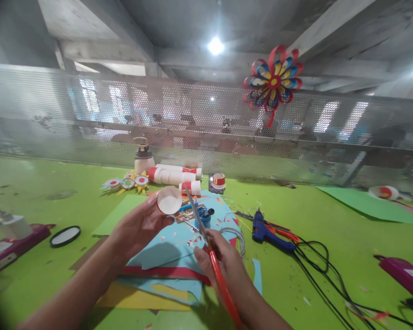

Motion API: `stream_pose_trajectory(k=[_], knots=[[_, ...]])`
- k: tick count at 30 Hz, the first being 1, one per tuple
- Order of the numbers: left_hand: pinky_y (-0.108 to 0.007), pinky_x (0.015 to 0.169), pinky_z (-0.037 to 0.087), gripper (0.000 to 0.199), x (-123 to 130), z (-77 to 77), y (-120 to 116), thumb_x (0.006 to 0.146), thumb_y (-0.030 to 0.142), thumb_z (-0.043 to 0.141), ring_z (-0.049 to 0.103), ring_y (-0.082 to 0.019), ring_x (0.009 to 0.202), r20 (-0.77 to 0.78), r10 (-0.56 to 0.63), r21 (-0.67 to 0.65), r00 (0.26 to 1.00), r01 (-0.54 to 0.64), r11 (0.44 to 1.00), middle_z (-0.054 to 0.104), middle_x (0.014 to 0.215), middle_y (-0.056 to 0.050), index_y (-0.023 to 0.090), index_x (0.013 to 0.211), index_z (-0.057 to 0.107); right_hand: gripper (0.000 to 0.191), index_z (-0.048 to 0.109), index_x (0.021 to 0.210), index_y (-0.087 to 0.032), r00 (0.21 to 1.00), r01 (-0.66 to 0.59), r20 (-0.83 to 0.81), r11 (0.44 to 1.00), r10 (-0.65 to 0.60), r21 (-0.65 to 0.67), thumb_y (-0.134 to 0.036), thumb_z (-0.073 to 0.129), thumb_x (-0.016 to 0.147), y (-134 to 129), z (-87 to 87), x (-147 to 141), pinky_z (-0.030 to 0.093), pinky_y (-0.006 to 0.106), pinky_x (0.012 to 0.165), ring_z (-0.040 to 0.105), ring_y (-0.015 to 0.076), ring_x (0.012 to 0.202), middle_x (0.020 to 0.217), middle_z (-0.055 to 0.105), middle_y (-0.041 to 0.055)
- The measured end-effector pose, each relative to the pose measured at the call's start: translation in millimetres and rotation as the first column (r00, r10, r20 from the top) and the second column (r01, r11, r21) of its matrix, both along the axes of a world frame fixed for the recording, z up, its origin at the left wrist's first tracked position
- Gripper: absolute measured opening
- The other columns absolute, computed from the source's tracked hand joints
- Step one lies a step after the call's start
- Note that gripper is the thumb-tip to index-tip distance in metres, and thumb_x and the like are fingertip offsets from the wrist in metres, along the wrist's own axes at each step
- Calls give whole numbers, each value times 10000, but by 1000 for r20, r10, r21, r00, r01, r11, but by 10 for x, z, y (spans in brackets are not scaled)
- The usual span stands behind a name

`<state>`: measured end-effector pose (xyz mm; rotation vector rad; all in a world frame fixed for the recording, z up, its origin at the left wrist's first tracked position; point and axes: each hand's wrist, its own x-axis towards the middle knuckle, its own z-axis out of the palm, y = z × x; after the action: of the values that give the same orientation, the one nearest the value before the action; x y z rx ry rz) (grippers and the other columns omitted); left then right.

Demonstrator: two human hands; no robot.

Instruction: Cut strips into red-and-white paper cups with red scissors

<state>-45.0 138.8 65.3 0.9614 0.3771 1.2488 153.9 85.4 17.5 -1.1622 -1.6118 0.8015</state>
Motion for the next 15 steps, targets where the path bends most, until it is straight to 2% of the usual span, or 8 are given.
stream_pose_trajectory(k=[3,6,11,15], knots=[[-251,733,500,284,0,-11,-14,804,237,677,619,-147,840,-16,22,43,1000,-22,999,667,1030,-74,184,1083,661,410,572,1034,-195,1000,13,10,1000,-13,18,-548,514,833,7,-11,4,345,259,521,454,144,606,712,517,-3],[-294,782,507,364,4,-32,-25,745,171,725,632,-160,845,-10,22,80,1000,-21,997,666,1053,-68,205,1096,635,412,578,1029,-195,999,29,24,998,-31,60,-551,517,831,8,-10,8,370,264,528,473,151,618,702,532,-3],[-292,758,505,417,13,-44,-44,719,168,749,629,-179,886,-73,37,115,997,-29,993,637,1148,-80,218,1111,615,437,584,1086,-196,1000,9,4,998,-9,56,-547,529,832,-5,10,12,399,260,521,533,170,682,768,588,22],[-282,785,486,463,26,-27,-61,706,164,761,608,-202,978,-157,66,154,985,-42,987,647,1122,-83,219,1137,602,465,585,1119,-204,999,24,-23,998,-23,50,-561,540,824,-8,22,11,415,255,518,558,177,699,799,615,32]])
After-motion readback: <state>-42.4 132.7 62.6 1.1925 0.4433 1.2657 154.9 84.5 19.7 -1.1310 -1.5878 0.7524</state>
